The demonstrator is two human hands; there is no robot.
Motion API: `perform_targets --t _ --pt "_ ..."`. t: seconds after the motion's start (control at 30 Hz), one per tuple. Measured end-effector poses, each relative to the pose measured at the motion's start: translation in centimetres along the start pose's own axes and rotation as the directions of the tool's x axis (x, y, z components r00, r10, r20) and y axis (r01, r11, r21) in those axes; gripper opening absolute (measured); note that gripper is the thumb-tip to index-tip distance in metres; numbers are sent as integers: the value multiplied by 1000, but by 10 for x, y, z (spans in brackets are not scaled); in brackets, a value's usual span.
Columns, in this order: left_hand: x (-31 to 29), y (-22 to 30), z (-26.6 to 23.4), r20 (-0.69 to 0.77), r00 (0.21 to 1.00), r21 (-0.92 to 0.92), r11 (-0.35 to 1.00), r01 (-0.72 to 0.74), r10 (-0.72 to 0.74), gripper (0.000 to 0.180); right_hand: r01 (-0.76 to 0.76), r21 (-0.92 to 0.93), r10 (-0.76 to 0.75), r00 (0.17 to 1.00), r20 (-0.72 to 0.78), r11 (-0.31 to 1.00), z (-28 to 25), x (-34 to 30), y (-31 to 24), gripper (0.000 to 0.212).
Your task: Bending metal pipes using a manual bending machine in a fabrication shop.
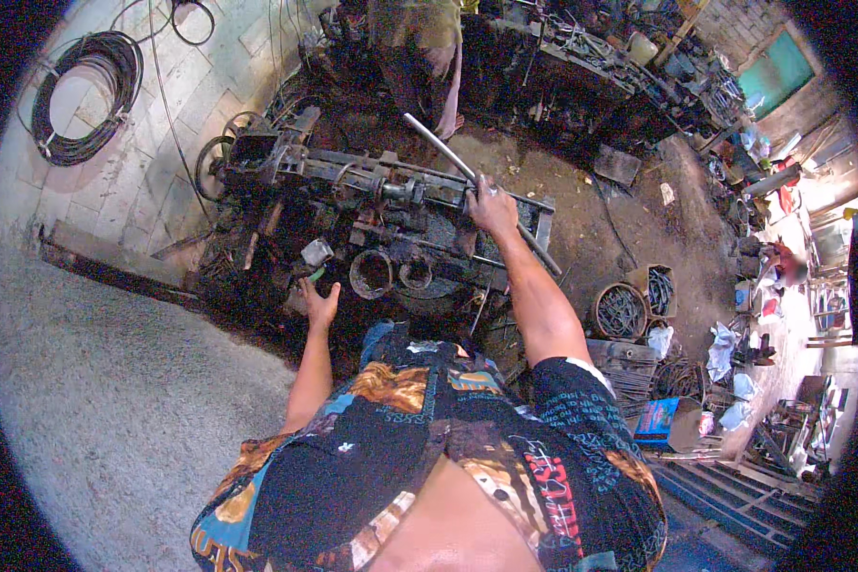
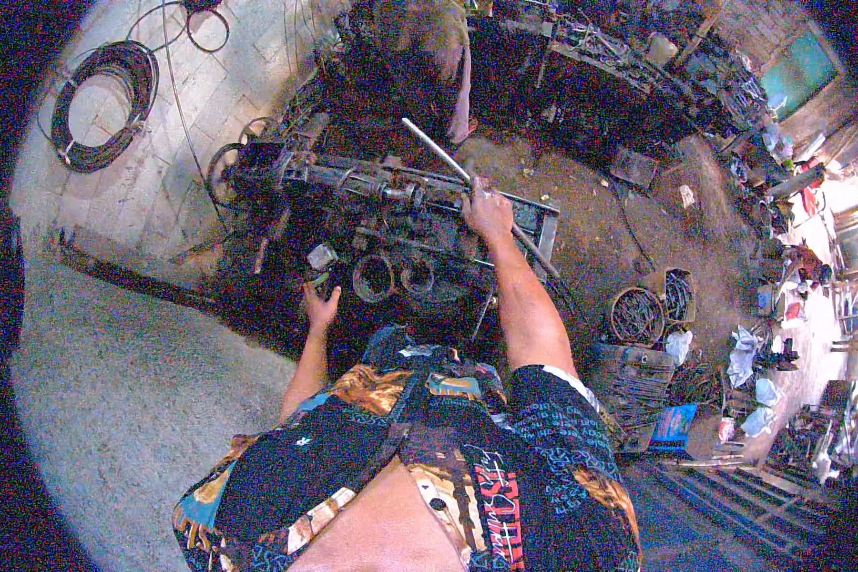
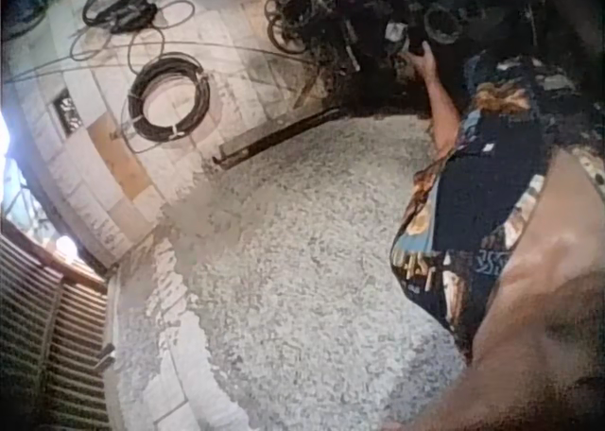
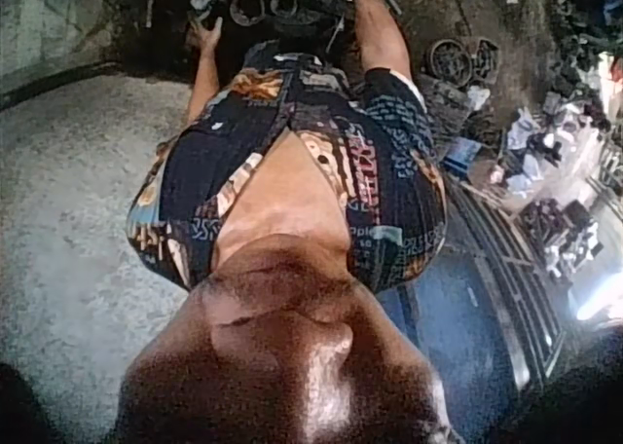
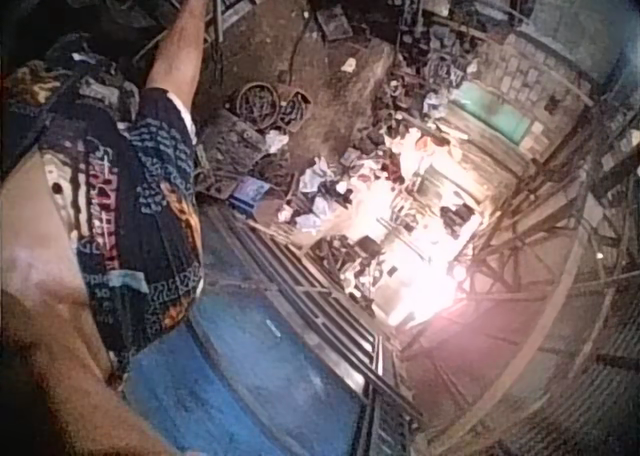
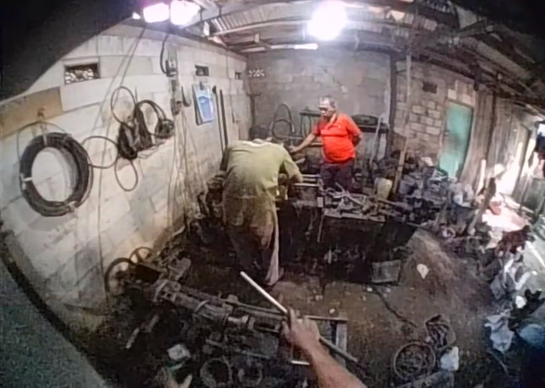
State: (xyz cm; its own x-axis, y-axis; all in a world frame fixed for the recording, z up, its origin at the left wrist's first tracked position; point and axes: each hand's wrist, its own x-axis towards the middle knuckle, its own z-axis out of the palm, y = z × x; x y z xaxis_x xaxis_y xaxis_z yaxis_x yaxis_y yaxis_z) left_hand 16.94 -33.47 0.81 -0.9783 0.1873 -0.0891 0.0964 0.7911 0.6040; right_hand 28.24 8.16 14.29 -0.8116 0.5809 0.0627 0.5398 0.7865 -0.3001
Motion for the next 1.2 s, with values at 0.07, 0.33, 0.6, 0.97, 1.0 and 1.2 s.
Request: perform_targets --t 0.07,0.33,0.6,0.97,1.0,1.2 --pt "-3 12 -8 59 995 -24 996 87 -85 97 34 -43 -35 999 -32 999 1 -1 0 57" --pt "-2 -8 -1 -17 1000 -24 1000 -6 5 97 79 -78 -85 994 -73 994 10 3 1 57" --pt "-1 2 -5 -21 1000 7 1000 -8 8 96 42 -64 -50 990 -132 997 17 1 7 56" --pt "3 -17 2 -18 1000 55 998 8 -7 101 143 -1 -141 976 -167 990 3 1 -6 54" --pt "2 -3 -1 -13 1000 58 998 1 0 101 134 1 -132 977 -169 991 2 0 -3 54" --pt "5 -6 -1 42 999 63 998 22 -25 98 74 3 -73 994 -84 997 2 0 -4 52"
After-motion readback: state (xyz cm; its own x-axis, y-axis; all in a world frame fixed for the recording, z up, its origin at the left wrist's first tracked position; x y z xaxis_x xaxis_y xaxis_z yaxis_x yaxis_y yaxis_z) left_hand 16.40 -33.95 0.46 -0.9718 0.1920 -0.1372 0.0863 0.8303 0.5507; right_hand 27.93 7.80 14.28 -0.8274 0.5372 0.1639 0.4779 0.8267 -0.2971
